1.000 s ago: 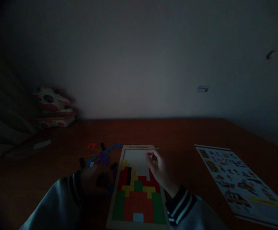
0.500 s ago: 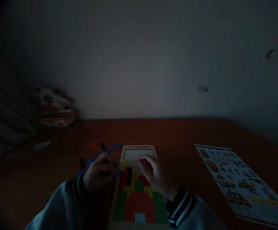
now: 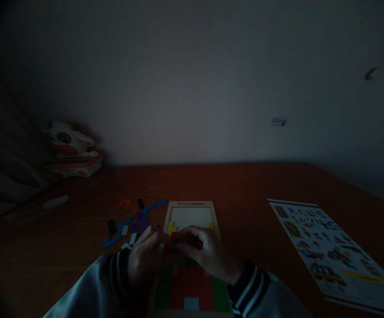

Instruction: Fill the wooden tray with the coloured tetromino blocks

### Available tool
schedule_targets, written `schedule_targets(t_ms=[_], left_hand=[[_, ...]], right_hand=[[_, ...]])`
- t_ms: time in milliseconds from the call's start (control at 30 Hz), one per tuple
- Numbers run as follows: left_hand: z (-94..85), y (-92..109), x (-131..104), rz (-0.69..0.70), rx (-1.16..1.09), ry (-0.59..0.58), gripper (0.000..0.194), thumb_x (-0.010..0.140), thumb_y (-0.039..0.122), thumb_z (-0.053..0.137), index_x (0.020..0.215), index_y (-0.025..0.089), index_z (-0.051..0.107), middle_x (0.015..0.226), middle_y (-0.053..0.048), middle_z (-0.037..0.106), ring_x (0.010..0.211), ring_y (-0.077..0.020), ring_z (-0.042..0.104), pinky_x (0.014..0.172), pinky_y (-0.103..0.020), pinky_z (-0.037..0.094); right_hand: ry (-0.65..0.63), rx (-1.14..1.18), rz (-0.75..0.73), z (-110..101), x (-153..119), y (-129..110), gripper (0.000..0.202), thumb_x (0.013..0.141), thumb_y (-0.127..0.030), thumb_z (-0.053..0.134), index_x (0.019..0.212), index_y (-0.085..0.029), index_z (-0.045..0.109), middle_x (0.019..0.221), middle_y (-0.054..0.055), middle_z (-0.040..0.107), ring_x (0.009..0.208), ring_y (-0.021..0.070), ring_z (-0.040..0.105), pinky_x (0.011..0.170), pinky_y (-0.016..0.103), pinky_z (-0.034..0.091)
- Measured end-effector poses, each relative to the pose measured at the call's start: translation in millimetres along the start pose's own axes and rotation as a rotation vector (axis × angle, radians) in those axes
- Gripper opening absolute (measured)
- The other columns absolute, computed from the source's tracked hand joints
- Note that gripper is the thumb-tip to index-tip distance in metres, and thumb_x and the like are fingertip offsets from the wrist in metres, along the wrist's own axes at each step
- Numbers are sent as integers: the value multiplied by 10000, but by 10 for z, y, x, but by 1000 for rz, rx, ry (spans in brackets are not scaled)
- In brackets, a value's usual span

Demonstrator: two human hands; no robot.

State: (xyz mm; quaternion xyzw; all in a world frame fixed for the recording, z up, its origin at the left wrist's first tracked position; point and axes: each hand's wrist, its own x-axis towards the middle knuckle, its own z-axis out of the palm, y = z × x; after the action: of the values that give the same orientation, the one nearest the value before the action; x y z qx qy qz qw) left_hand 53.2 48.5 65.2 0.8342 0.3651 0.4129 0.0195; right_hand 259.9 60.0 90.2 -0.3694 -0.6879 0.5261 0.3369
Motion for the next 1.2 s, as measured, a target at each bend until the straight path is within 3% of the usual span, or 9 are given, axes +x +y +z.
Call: schedule_targets(t_ms=[100,167,367,567,767,900,1067,1200], left_hand=[[-39,-61,27,132,161,-104,252,910,239,508,1115,273,649,925,-68,621,816,-202,549,711,-347,464],[-68,-93,52,119,199,-170,305,891,230,523,1179,262,618,986,-82,623,848,-218,552,720,-362,474],[-90,-135,84,1,134,-316,283,901,222,494,1156,236,617,1050,-92,631,897,-241,576,740,-398,490],[-41,-171,45,-37,107,-284,260,940,227,446,1121,232,632,1048,-93,625,908,-227,576,759,-387,496],[-57,-152,50,-41,114,-361,275,958,222,399,1123,219,619,1081,-103,620,911,-236,576,763,-404,492],[-62,-148,43,-57,104,-362,263,949,219,418,1125,233,613,1087,-95,619,931,-242,574,774,-410,487],[-59,-178,46,-67,70,-353,274,944,201,413,1139,235,602,1094,-92,630,951,-245,582,792,-424,492],[-52,-194,51,-71,72,-351,284,941,202,408,1148,229,601,1128,-96,634,992,-246,593,832,-436,498]], right_hand=[[131,-126,-14,-188,25,62,235,891,-415,567,1035,-257,664,925,13,724,851,173,673,746,291,540],[168,-198,-21,-323,28,112,233,894,-402,570,1050,-261,669,942,14,727,870,175,674,781,302,530],[77,-355,-35,-449,11,209,176,885,-367,593,968,-267,711,935,20,736,868,197,671,783,331,514],[91,-539,-139,-415,24,248,185,869,-398,609,884,-267,738,882,32,653,854,200,623,778,338,493],[99,-572,-118,-459,-27,230,284,809,-408,687,1072,-304,667,1020,35,619,974,221,595,877,377,474],[88,-537,-124,-467,-20,222,241,833,-415,659,1029,-275,666,1016,32,629,984,214,601,884,363,475],[272,-466,-158,-482,32,277,188,938,-349,502,993,-248,651,957,41,634,907,194,619,824,336,498],[387,-567,-173,-527,59,379,185,914,-314,537,1062,-247,624,1002,62,601,959,225,592,859,385,483]])
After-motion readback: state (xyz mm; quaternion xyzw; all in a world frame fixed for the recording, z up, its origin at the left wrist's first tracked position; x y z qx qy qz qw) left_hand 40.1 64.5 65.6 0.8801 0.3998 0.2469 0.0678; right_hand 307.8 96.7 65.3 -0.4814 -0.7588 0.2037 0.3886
